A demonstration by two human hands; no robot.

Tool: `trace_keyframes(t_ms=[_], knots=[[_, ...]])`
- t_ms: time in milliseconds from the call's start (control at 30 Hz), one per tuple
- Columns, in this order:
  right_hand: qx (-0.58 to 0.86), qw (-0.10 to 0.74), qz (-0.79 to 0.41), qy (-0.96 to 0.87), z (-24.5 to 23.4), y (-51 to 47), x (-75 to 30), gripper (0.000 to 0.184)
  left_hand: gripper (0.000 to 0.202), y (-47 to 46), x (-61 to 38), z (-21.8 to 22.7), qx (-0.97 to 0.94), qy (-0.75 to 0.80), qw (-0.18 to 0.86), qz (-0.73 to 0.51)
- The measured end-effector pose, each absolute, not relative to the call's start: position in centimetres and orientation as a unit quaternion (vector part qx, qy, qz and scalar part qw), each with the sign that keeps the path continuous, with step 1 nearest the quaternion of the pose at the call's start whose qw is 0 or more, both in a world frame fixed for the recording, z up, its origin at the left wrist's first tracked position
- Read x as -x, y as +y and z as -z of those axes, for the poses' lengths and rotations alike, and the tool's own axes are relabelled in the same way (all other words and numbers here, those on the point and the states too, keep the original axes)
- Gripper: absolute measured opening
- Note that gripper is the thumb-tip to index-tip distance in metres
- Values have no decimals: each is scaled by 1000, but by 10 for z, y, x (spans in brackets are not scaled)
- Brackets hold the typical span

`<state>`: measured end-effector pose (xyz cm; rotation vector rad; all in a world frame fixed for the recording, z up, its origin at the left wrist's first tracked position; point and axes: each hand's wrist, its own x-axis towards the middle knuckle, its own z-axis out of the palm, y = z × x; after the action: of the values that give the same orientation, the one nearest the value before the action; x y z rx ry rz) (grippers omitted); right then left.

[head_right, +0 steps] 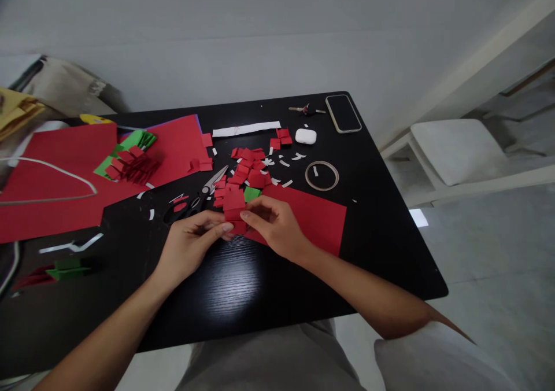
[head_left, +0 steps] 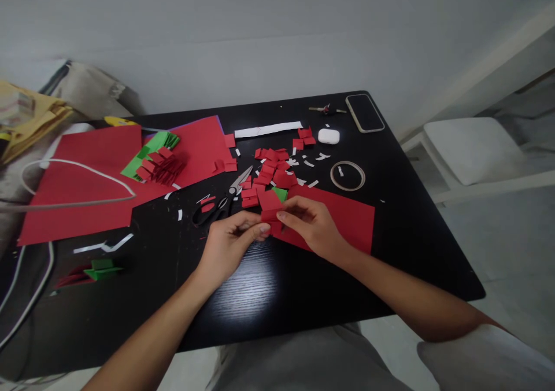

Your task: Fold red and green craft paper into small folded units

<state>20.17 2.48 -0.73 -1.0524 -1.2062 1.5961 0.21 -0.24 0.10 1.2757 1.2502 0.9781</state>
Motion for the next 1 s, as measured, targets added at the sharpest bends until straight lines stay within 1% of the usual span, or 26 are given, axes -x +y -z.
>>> trace_keyframes(t_ms=[100, 167, 400, 667, 800, 1000], knots=[[421, 440, -634, -476, 8, 25, -201, 22, 40, -4, -1, 1, -528, 505, 546, -411], [421, 439, -641, -468, 8, 26, -201, 22, 43, -5, -1, 2, -523, 505, 553, -407], [437, 432, -644, -456, 9, 28, -203, 18, 35, -4, -1, -2, -536, 534, 526, -387], [439, 412, -665, -442, 9, 27, -204, 21, 30, -5, 5, -3, -611, 562, 444, -338], [445, 409, -661, -445, 8, 27, -203, 18, 24, -2, 5, -3, -604, 553, 444, -364], [449, 397, -674, -432, 8, 26, -203, 17, 18, 0, 2, -1, -562, 530, 488, -407]])
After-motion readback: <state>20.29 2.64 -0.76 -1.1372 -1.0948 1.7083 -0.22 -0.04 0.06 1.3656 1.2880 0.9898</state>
